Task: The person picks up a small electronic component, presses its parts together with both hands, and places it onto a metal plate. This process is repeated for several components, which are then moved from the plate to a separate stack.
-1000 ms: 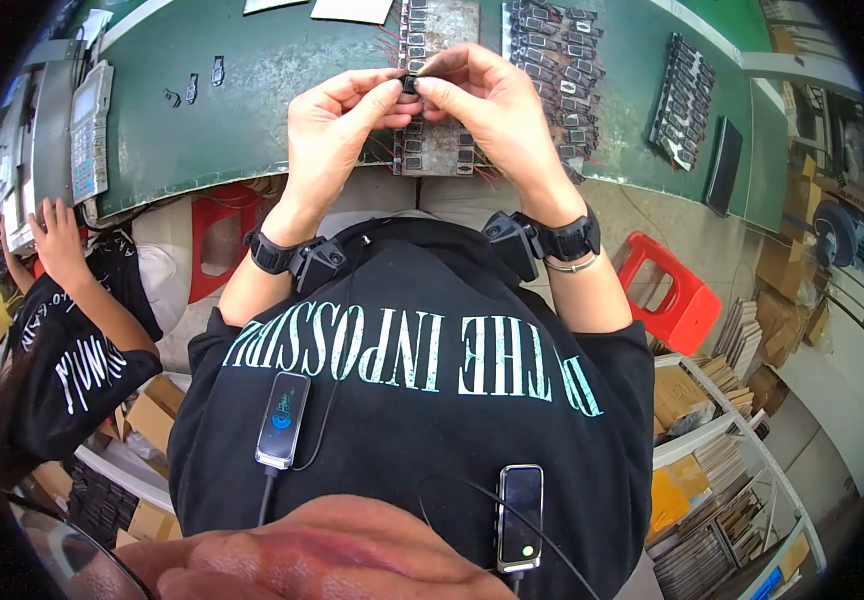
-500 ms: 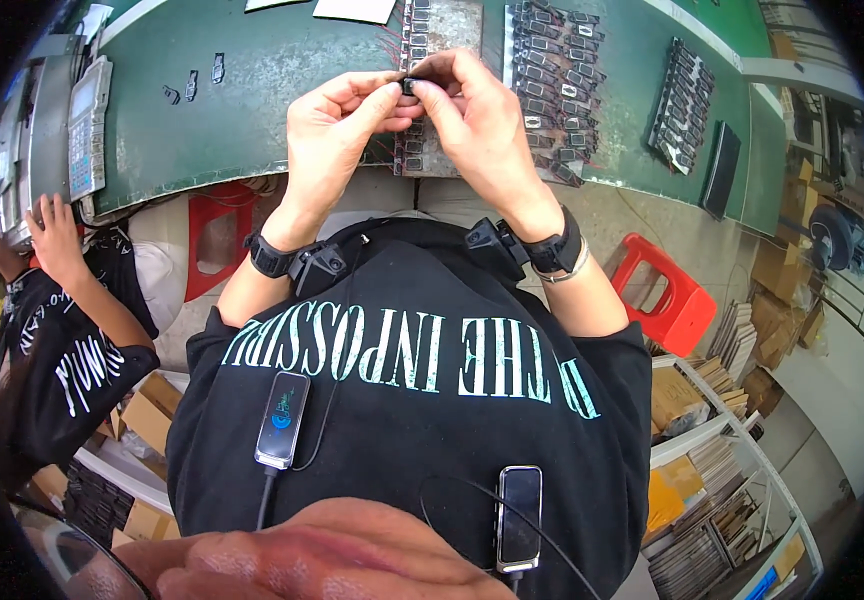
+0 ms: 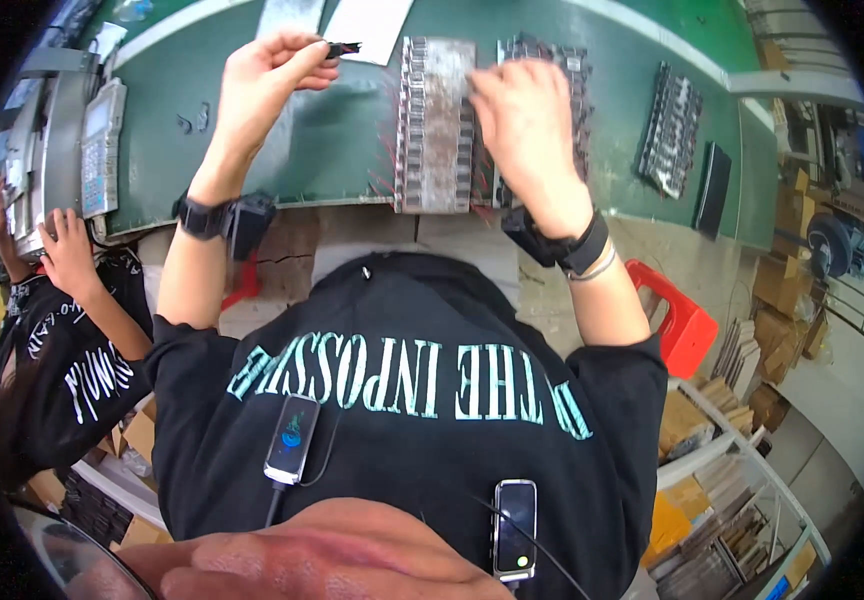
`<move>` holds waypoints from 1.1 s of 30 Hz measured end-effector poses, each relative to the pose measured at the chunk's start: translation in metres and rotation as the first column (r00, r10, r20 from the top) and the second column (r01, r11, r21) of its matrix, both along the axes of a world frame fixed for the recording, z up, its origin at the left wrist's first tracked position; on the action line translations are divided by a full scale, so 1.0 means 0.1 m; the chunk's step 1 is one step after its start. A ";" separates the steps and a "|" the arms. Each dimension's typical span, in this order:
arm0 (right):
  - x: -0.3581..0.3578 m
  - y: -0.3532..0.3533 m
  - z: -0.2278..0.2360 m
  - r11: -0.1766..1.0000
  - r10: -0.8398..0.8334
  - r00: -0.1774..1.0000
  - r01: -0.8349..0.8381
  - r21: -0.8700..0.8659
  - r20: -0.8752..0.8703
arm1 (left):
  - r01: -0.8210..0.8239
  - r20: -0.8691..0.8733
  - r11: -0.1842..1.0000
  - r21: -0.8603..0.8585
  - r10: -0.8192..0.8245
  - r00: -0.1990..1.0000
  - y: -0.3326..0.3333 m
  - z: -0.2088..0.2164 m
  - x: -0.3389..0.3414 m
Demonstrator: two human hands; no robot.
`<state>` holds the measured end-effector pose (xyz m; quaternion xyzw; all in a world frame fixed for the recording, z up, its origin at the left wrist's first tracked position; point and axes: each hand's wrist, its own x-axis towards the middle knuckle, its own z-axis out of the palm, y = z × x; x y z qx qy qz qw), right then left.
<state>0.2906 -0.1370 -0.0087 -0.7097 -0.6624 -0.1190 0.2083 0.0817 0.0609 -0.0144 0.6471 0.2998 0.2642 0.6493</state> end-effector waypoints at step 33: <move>-0.38 -0.24 0.39 0.988 -0.101 0.697 -0.016 -0.157 -0.710 | 0.026 -0.239 0.625 0.780 0.261 0.935 0.68 0.25 0.08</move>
